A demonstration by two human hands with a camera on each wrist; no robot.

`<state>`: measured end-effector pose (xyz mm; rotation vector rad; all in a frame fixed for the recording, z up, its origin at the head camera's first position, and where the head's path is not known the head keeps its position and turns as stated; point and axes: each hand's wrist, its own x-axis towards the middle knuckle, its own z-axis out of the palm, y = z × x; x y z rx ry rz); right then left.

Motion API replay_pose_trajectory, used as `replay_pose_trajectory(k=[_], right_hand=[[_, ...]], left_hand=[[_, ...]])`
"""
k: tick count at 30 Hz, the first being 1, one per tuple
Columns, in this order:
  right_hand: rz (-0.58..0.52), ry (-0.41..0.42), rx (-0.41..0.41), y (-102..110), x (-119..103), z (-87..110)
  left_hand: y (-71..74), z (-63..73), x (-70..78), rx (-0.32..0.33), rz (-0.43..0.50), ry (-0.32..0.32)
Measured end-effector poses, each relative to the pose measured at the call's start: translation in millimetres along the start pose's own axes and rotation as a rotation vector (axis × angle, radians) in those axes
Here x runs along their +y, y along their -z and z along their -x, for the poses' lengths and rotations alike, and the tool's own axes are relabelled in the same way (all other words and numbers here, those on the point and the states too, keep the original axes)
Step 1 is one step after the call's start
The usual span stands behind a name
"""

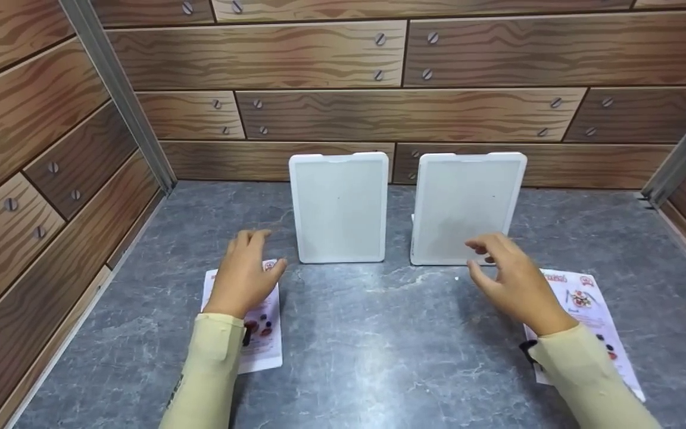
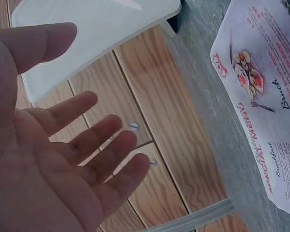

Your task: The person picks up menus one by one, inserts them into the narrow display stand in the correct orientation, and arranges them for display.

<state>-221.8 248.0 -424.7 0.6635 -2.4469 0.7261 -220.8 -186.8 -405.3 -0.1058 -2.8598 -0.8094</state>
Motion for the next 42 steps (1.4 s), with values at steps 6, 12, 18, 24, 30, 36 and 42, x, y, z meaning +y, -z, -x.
replay_pose_trajectory(k=[6, 12, 18, 24, 30, 36, 42], right_hand=[[0.021, 0.034, -0.047, -2.6, -2.5, -3.1], [0.036, 0.063, -0.081, -4.3, -3.3, -4.0], [0.035, 0.027, -0.156, -4.0, -5.6, -4.7], [0.036, 0.025, -0.195, -5.6, -7.0, -1.1], [0.027, 0.06, -0.237, -7.4, -7.4, 3.9], [0.014, 0.091, -0.248, -8.5, -6.0, 5.0], [0.01, 0.132, -0.273, -7.8, -7.4, 3.3]], left_hand=[[1.9, 2.4, -5.5, -0.047, -0.018, 0.049], [6.6, 5.3, -10.7, -0.095, -0.025, 0.092], [10.0, 7.6, -14.3, -0.128, -0.043, 0.103], [11.6, 7.8, -18.6, -0.178, -0.041, 0.16], [11.9, 9.3, -22.0, -0.228, -0.031, 0.213], [13.2, 7.6, -22.9, -0.246, -0.023, 0.219], [14.1, 7.1, -23.2, -0.262, -0.03, 0.224]])
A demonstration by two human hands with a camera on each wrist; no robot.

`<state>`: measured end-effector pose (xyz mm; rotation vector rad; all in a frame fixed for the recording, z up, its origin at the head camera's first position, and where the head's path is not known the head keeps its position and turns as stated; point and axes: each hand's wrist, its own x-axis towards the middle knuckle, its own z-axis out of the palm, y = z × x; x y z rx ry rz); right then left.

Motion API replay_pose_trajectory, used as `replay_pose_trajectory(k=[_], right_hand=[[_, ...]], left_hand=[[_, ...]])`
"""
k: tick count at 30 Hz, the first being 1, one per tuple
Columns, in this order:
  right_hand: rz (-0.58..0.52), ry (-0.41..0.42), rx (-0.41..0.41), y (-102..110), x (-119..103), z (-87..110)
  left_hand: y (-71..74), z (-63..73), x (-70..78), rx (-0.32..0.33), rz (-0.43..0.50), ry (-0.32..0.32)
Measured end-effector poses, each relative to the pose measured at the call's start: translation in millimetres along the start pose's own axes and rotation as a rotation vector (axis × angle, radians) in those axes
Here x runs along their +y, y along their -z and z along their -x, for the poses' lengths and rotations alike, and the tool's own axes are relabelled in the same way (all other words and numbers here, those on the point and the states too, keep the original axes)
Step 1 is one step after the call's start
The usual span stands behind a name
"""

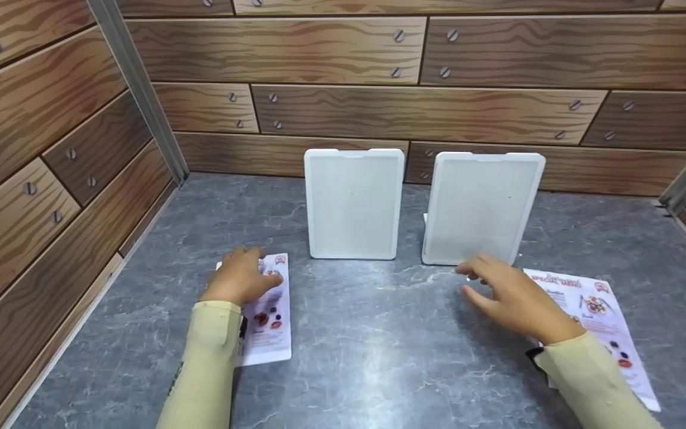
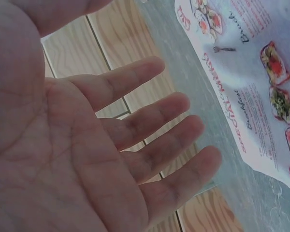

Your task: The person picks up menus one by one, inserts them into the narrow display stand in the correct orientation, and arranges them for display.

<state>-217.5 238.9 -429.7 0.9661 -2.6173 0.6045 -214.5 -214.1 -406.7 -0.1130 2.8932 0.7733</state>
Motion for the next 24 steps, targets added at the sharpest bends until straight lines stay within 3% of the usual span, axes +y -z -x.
replay_pose_trajectory(k=[6, 14, 24], right_hand=[[-0.026, -0.025, -0.037, 4.2, -1.5, 1.0], [-0.103, -0.024, -0.095, 6.8, -9.0, -4.6], [-0.138, -0.034, -0.184, 8.4, -24.1, -22.5]], left_hand=[[-1.3, -3.2, 1.1, -0.027, 0.006, -0.016], [9.6, -7.2, -7.4, 0.008, -0.014, -0.031], [6.2, -15.3, -17.2, -0.052, -0.034, -0.004]])
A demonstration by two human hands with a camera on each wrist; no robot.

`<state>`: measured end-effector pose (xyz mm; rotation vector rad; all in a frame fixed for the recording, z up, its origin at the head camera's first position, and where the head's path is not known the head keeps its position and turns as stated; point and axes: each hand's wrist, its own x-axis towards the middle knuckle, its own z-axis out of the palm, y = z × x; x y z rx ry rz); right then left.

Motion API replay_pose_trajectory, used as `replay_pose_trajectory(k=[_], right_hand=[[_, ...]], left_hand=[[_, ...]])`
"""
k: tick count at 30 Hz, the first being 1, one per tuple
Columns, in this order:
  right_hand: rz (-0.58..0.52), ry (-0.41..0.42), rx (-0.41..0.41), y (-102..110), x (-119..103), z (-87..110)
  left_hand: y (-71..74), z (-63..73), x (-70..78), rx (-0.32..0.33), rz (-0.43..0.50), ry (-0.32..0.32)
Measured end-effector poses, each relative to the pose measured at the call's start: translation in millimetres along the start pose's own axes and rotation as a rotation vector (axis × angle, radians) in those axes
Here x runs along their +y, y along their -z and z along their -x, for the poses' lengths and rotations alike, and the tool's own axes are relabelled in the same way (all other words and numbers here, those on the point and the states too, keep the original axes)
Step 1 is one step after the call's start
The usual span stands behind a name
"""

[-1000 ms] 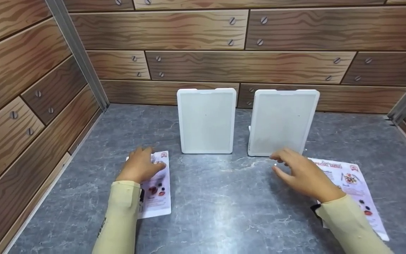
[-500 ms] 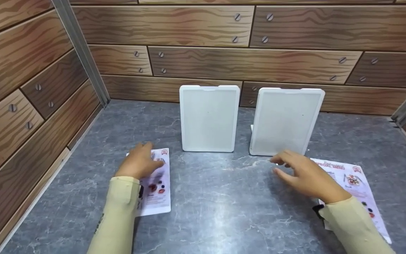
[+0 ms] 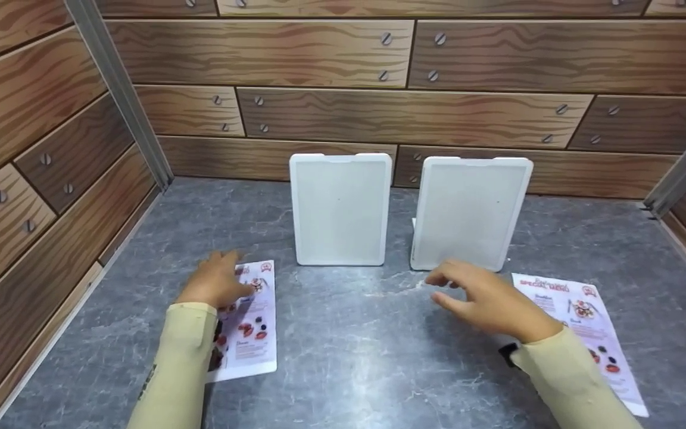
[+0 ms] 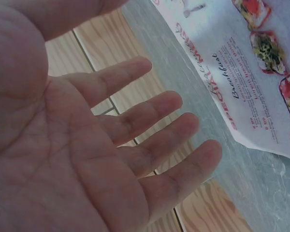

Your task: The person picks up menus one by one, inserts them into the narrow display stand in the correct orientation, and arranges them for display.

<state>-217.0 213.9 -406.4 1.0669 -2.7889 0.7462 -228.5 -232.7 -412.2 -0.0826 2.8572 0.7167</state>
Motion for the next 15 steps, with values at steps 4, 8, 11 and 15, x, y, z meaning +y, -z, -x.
replay_pose_trajectory(k=[4, 8, 11, 15], right_hand=[[-0.015, 0.014, -0.03, -0.4, -10.3, -13.4], [-0.05, -0.006, -0.091, -0.1, -23.1, -24.4], [-0.082, 0.001, -0.119, -1.3, -31.3, -28.7], [-0.073, 0.051, -0.132, -6.3, -37.5, -29.6]], left_hand=[[-5.3, 1.0, -9.1, -0.038, -0.025, -0.008], [-7.0, 2.4, -14.3, -0.058, -0.058, -0.016], [-6.4, 1.6, -12.5, -0.059, -0.057, -0.008], [-6.2, -1.0, -8.5, -0.045, -0.06, -0.01]])
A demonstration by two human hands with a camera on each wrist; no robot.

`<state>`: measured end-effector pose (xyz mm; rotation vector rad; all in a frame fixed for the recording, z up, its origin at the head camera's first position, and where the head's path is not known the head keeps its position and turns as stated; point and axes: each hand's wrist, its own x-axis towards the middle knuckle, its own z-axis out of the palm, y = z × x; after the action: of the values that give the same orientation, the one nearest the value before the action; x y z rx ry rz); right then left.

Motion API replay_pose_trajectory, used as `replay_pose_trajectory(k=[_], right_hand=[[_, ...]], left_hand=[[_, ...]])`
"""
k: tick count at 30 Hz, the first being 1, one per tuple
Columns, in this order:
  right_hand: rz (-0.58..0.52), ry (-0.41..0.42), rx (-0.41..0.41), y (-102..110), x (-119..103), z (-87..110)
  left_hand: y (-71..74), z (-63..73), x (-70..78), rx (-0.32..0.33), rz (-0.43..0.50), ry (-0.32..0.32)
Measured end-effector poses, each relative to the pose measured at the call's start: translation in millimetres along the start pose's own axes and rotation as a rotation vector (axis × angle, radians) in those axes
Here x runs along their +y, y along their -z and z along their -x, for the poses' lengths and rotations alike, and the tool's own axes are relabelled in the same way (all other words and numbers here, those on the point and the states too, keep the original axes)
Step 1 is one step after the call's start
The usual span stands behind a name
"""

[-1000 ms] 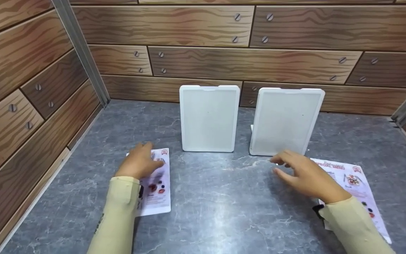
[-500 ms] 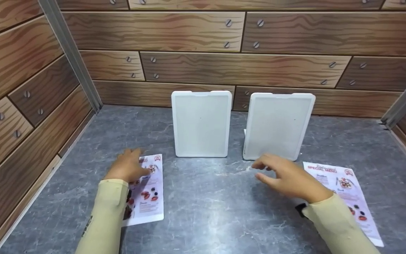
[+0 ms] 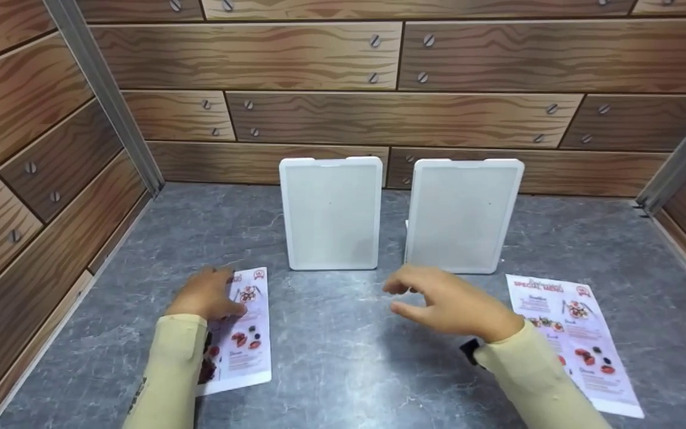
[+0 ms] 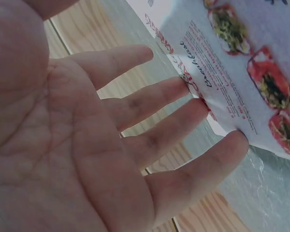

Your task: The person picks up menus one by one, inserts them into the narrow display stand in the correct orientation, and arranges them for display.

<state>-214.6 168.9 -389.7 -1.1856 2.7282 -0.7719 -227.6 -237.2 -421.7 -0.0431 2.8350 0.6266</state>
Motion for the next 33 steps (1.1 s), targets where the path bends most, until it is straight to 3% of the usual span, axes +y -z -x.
replay_pose_trajectory(k=[7, 21, 33], right_hand=[[0.073, 0.071, -0.022, -13.5, -7.0, -1.7], [0.091, 0.054, -0.038, -18.9, 0.8, -1.3], [0.086, 0.007, -0.066, -20.9, 6.9, 1.5]], left_hand=[[0.9, 0.7, -2.5, 0.014, -0.028, 0.004], [-0.5, 6.4, -0.6, 0.038, -0.089, -0.006], [0.7, 5.4, 0.3, 0.035, -0.086, -0.021]])
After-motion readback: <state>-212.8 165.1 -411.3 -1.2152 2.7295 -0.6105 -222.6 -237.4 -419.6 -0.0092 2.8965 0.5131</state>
